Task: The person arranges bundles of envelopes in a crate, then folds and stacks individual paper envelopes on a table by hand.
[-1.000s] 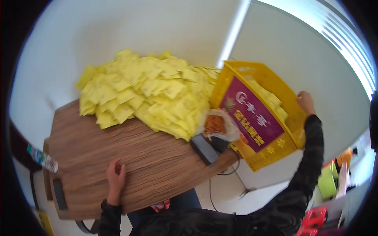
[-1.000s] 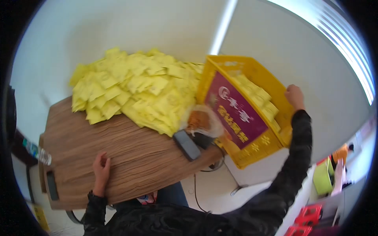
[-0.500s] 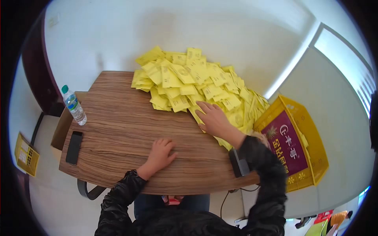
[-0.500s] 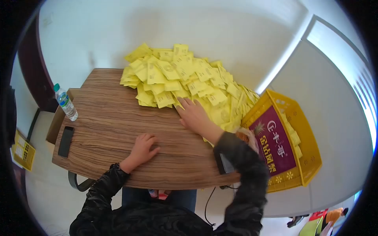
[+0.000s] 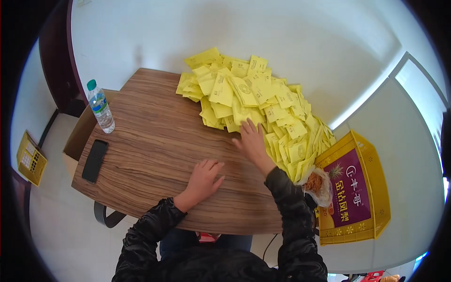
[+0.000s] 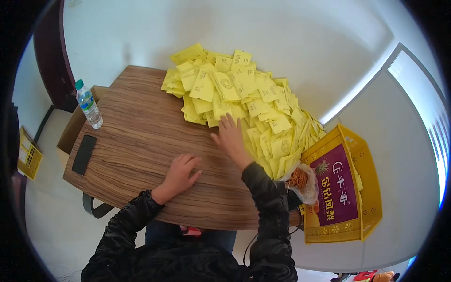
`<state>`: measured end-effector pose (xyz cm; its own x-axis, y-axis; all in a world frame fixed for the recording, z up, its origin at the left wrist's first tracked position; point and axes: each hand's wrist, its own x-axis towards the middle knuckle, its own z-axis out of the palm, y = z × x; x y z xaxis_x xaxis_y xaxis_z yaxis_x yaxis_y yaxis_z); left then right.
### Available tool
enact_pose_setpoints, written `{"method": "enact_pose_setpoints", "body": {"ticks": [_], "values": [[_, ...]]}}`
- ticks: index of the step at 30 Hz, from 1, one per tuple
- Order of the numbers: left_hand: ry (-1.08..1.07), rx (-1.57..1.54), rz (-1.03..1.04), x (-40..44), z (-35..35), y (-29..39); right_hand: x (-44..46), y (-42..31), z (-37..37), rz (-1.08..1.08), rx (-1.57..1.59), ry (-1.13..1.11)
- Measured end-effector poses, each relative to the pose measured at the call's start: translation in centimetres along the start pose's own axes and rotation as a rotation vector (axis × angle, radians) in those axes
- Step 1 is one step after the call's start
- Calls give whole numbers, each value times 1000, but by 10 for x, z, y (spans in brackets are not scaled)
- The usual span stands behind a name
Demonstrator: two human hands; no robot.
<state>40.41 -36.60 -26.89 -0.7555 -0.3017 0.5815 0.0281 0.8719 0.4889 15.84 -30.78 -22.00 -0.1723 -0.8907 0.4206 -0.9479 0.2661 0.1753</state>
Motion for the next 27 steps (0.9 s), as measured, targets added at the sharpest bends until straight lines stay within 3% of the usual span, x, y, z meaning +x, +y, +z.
{"method": "enact_pose_setpoints", "body": {"ticks": [8, 13, 19, 23, 24, 25, 27], "values": [[145, 24, 1, 7, 3, 4, -132, -62, -42, -104, 382, -141], [-44, 137, 112, -2, 20, -7, -136, -45, -49, 48, 566, -93], [-80, 119, 247, 3, 9, -2, -74, -62, -20, 61, 426, 131], [-243, -86, -89, 8, -5, -13, -68, -64, 22, 240, 341, -116], [174, -57, 105, 15, -8, -22, -65, -64, 25, 225, 352, -124], [178, 33, -116, 16, -23, -28, -66, -63, 26, 221, 361, -121], [382, 436, -228, 17, -61, -62, -70, -59, 28, 224, 375, -115]]}}
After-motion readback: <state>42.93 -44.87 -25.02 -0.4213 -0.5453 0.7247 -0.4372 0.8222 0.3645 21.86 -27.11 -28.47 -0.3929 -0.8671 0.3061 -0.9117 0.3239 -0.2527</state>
